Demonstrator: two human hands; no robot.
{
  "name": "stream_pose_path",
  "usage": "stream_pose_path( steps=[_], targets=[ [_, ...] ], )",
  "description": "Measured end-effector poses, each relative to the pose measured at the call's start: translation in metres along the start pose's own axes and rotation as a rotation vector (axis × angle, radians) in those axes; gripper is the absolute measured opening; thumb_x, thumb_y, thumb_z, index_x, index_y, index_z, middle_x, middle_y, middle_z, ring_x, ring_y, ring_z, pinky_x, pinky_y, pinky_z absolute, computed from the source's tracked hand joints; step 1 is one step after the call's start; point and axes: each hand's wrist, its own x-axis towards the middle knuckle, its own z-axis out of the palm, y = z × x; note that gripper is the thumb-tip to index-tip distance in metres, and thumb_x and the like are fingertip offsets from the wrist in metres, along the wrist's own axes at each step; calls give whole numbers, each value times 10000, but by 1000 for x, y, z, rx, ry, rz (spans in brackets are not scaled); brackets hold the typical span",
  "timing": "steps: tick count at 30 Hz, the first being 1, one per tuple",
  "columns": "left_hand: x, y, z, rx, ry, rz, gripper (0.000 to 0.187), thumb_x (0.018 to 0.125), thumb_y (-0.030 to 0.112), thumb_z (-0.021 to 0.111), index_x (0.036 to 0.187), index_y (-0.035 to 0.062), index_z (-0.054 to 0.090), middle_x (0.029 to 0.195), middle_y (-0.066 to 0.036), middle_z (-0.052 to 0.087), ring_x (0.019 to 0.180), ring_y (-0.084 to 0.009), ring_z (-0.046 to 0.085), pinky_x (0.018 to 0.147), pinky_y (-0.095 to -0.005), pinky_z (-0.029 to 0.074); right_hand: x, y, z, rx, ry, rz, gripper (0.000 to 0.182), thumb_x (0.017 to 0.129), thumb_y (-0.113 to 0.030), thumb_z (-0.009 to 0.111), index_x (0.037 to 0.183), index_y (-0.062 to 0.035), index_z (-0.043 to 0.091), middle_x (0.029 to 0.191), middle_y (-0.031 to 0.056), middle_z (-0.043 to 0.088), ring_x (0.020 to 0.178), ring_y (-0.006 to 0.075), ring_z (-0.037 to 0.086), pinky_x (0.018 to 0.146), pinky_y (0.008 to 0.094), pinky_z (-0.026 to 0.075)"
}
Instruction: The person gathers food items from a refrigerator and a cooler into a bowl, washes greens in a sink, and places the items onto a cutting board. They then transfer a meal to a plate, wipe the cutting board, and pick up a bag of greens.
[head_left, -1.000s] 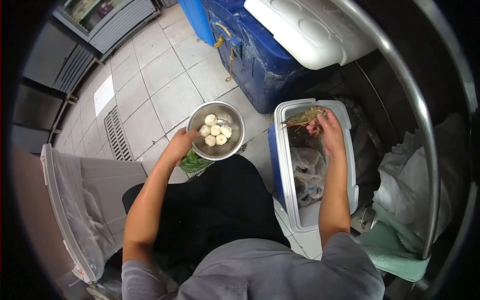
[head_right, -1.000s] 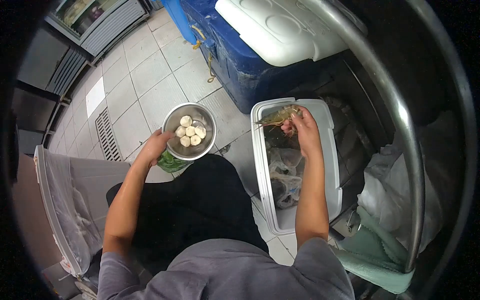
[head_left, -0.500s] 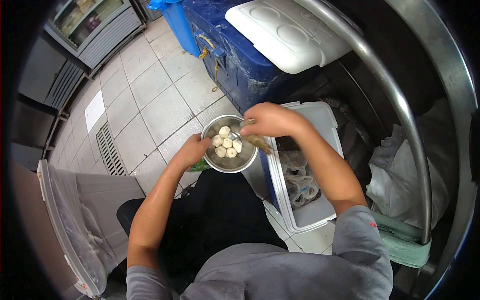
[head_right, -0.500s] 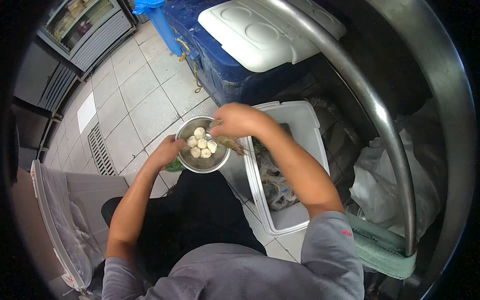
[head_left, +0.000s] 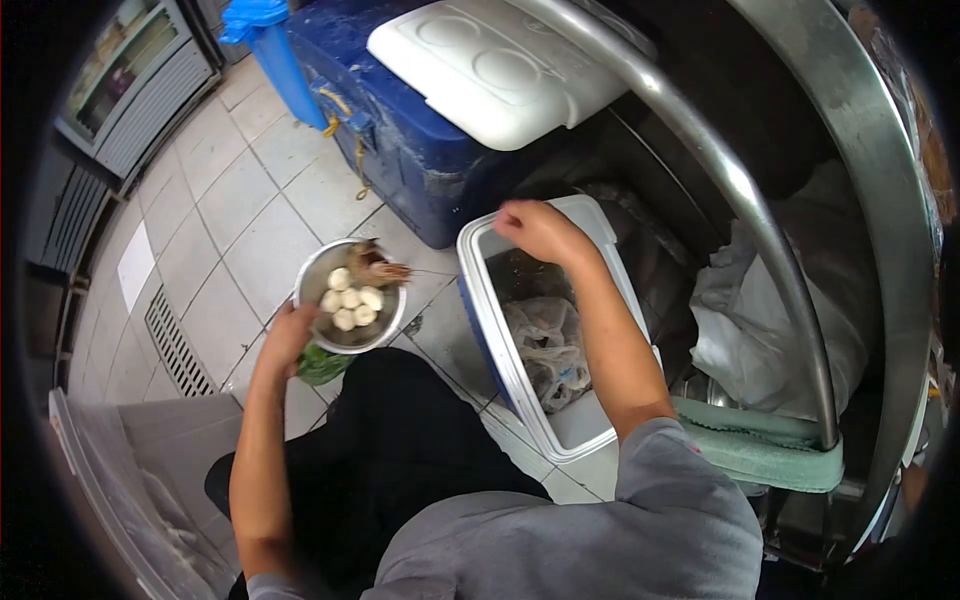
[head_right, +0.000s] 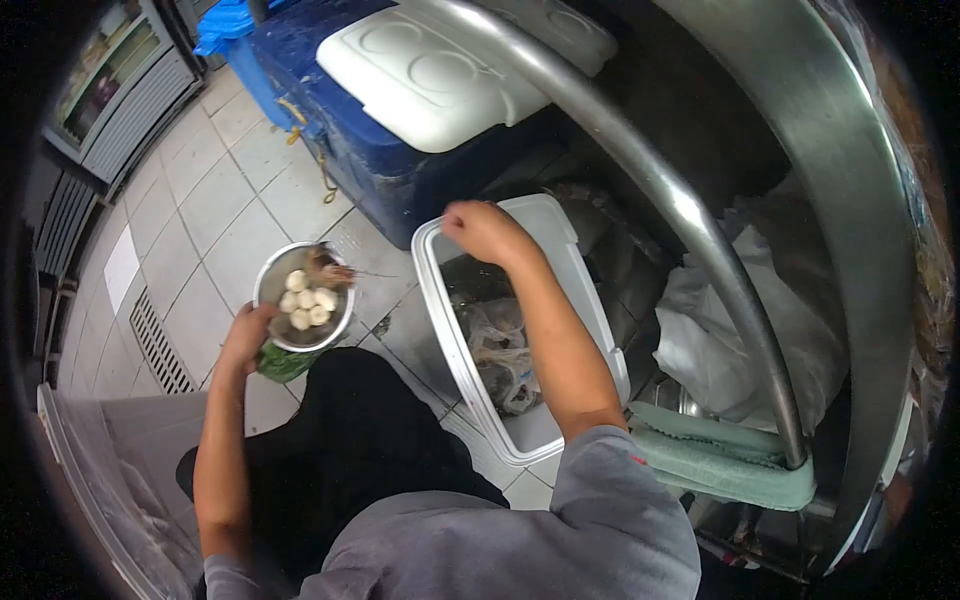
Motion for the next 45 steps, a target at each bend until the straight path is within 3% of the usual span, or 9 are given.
stream_pose_path(
  steps=[3,14,19,22,24,29,33,38,45],
  targets=[
    [-9,5,-26,-44,29,7,474,783,237,564,1144,-66,507,967,-151,592,846,-214,556,736,-313,462,-8,123,48,217,-384,564,128,795,-148,618,874,-68,679,761,66,676,699,209,618,648,333,499],
    [-12,-58,-125,211,364,110,405,779,327,550,967,-30,531,772,-92,532,532,-180,452,443,-312,354,-23,154,197,-294,-439,488,356,678,-274,763,974,-84,706,1039,155,671,1007,302,634,852,406,509],
    [-28,-46,-110,92,402,68,392,785,312,541,981,-28,532,737,-88,521,536,-175,447,445,-311,341,-30,149,239,-360,-306,458,311,831,-170,547,1101,-52,647,1168,171,621,1105,314,591,879,453,487],
    [-45,-22,-97,109,352,-17,386,787,310,541,979,-25,534,725,-85,520,529,-173,447,444,-309,339,-29,167,251,-172,-427,468,383,796,-201,600,1152,-60,615,1150,172,629,1095,321,594,894,441,479],
    [-53,-6,-84,96,363,-66,309,773,248,548,929,-19,547,847,-89,549,776,-193,515,699,-318,415,-28,181,258,-114,-452,439,428,767,-231,641,1160,-64,613,1135,167,637,1085,324,598,898,424,478],
    [-37,-23,-94,135,362,-25,391,772,289,551,989,-36,535,826,-97,541,702,-182,491,621,-315,404,-31,207,247,133,-472,283,551,675,-288,752,1168,-81,618,1090,150,659,1042,320,614,895,376,483],
    [-38,-18,-91,212,370,23,427,769,304,552,1012,-45,517,823,-106,530,731,-175,486,638,-313,408,-53,182,146,631,-373,520,386,724,-256,746,1060,-78,676,952,105,685,879,227,629,812,333,489],
    [-41,-8,-84,162,321,12,384,770,306,548,952,-31,519,797,-91,514,717,-174,476,624,-300,396,-48,242,141,-104,-12,677,443,728,-262,743,1067,-1,626,1062,189,649,949,329,629,817,384,493],
    [-41,-12,-86,250,360,-20,361,775,313,538,948,-4,535,752,-72,506,599,-175,464,480,-301,354,-25,225,187,106,499,836,548,718,-154,694,1179,79,511,1135,254,594,1027,364,593,888,411,464]
  ],
)
